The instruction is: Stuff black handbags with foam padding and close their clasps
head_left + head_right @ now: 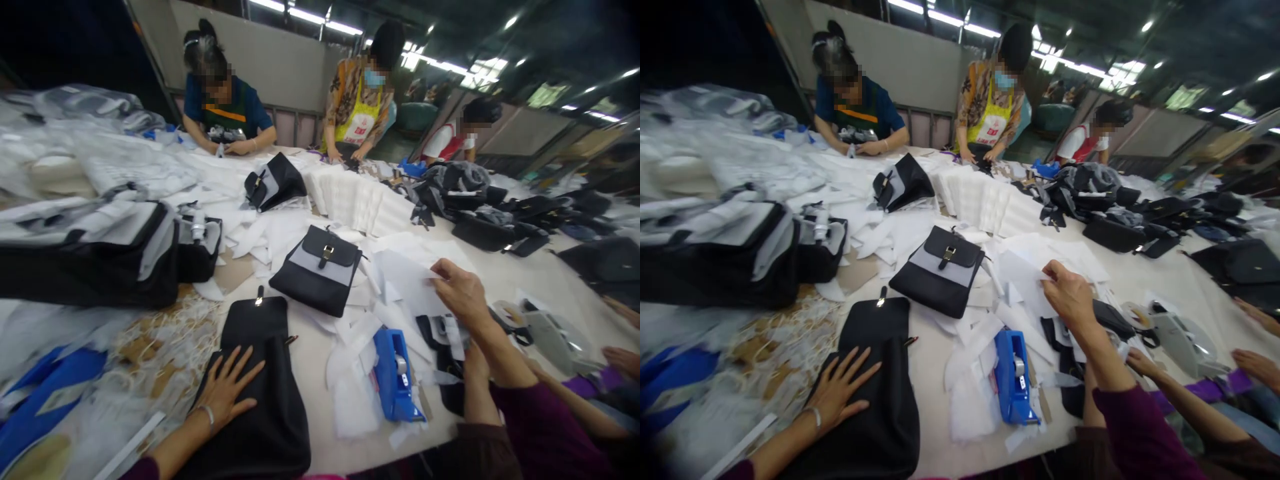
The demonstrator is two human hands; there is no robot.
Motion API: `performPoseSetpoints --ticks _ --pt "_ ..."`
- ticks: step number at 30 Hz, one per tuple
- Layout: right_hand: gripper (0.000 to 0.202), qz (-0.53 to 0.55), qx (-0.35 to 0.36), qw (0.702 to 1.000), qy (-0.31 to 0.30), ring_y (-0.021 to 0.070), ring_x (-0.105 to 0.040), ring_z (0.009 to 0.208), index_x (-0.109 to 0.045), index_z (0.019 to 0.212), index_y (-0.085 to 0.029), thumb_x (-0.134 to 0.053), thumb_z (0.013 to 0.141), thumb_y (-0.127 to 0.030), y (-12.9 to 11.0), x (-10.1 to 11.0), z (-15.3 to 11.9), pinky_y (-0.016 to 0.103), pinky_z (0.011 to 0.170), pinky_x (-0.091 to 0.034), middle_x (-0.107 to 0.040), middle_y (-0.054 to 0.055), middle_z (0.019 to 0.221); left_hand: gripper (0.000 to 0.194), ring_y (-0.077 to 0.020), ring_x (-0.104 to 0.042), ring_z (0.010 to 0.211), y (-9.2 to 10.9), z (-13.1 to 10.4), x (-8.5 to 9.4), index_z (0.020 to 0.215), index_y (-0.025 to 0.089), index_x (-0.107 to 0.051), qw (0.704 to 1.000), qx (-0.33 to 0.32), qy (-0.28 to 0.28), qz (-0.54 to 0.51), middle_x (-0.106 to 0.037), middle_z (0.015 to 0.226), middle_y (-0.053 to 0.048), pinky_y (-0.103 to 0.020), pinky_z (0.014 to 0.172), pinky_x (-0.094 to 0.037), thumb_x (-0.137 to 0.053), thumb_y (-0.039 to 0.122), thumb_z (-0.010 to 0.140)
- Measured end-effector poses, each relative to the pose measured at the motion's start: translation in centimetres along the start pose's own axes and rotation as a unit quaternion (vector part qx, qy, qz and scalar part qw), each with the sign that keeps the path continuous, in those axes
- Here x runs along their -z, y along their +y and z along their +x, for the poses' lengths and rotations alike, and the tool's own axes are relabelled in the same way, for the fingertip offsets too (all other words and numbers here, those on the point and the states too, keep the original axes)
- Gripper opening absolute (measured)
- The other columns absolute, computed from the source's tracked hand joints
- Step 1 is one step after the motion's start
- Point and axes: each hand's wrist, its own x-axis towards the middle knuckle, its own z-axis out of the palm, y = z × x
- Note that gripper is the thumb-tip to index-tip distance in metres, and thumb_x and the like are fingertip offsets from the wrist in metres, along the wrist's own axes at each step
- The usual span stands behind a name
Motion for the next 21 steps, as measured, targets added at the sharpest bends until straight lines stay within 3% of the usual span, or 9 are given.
performPoseSetpoints --ticks 3,6,9,12,14,16,18,21 --pt "0.013 0.0 0.088 0.991 -0.1 0.0177 -0.054 0.056 -0.059 0.08 -0.024 -0.051 0.07 -0.022 -7.3 1.8 -2.9 0.027 0.054 -0.033 -0.059 0.001 0.061 0.072 -0.0366 -0.015 0.14 0.2 -0.5 0.3 0.141 0.044 -0.023 1.0 -0.001 -0.011 -0.023 -0.019 0.154 -0.004 -0.06 0.107 -0.012 -0.056 0.058 0.078" --pt "0.016 0.119 0.161 0.959 -0.2 0.0169 -0.056 0.056 -0.059 0.081 -0.026 -0.049 0.072 -0.017 -15.0 2.8 -5.5 0.028 0.055 -0.036 -0.06 0.0 0.061 0.074 -0.0378 -0.011 0.14 0.4 -0.8 0.1 0.142 0.042 -0.023 0.999 0.002 -0.011 -0.031 -0.014 0.156 -0.005 -0.06 0.107 -0.009 -0.056 0.059 0.078" --pt "0.018 0.302 0.202 0.899 -0.243 0.0149 -0.056 0.057 -0.06 0.086 -0.025 -0.051 0.075 -0.014 -22.2 3.2 -7.5 0.026 0.056 -0.04 -0.059 -0.002 0.064 0.074 -0.0384 -0.009 0.14 0.4 -1.0 0.0 0.142 0.041 -0.024 0.999 0.003 -0.01 -0.044 -0.013 0.156 -0.006 -0.062 0.106 -0.008 -0.054 0.061 0.078" --pt "0.027 0.504 0.183 0.803 -0.26 0.0123 -0.055 0.058 -0.06 0.103 -0.024 -0.057 0.077 -0.016 -27.9 3.0 -8.9 0.025 0.055 -0.044 -0.057 -0.003 0.068 0.069 -0.0382 -0.009 0.14 0.4 -1.4 0.0 0.141 0.039 -0.03 0.998 0.002 -0.002 -0.069 -0.018 0.155 -0.006 -0.063 0.106 -0.007 -0.052 0.062 0.079" --pt "0.039 0.589 0.152 0.752 -0.255 0.0123 -0.057 0.062 -0.054 0.117 -0.024 -0.057 0.079 -0.018 -30.5 2.3 -9.6 0.025 0.056 -0.048 -0.057 -0.003 0.074 0.066 -0.0378 -0.013 0.139 0.3 -1.6 0.0 0.137 0.034 -0.041 0.995 0.004 0.005 -0.097 -0.028 0.151 -0.008 -0.062 0.108 -0.006 -0.052 0.063 0.079" --pt "0.048 0.62 0.126 0.735 -0.246 0.0136 -0.059 0.069 -0.046 0.128 -0.026 -0.056 0.081 -0.022 -32.1 0.6 -10.2 0.027 0.059 -0.051 -0.06 -0.002 0.082 0.065 -0.0367 -0.02 0.137 0.1 -1.7 -0.2 0.134 0.029 -0.046 0.991 0.008 0.009 -0.134 -0.037 0.147 -0.009 -0.058 0.11 -0.007 -0.051 0.064 0.079" --pt "0.056 0.618 0.101 0.745 -0.229 0.0158 -0.06 0.076 -0.036 0.135 -0.028 -0.054 0.083 -0.025 -32.6 -2.1 -11.2 0.03 0.064 -0.053 -0.062 0.0 0.093 0.066 -0.0341 -0.029 0.134 0.0 -1.7 -0.5 0.136 0.028 -0.044 0.986 0.008 -0.001 -0.166 -0.041 0.144 -0.009 -0.053 0.112 -0.014 -0.049 0.063 0.081" --pt "0.062 0.571 0.07 0.799 -0.177 0.0205 -0.059 0.098 -0.029 0.14 -0.027 -0.052 0.083 -0.025 -31.8 -7.9 -13.4 0.037 0.081 -0.052 -0.058 0.005 0.116 0.063 -0.0293 -0.038 0.131 0.0 -1.9 -0.8 0.137 0.027 -0.043 0.981 0.004 -0.008 -0.192 -0.047 0.14 -0.007 -0.044 0.111 -0.023 -0.048 0.059 0.083"
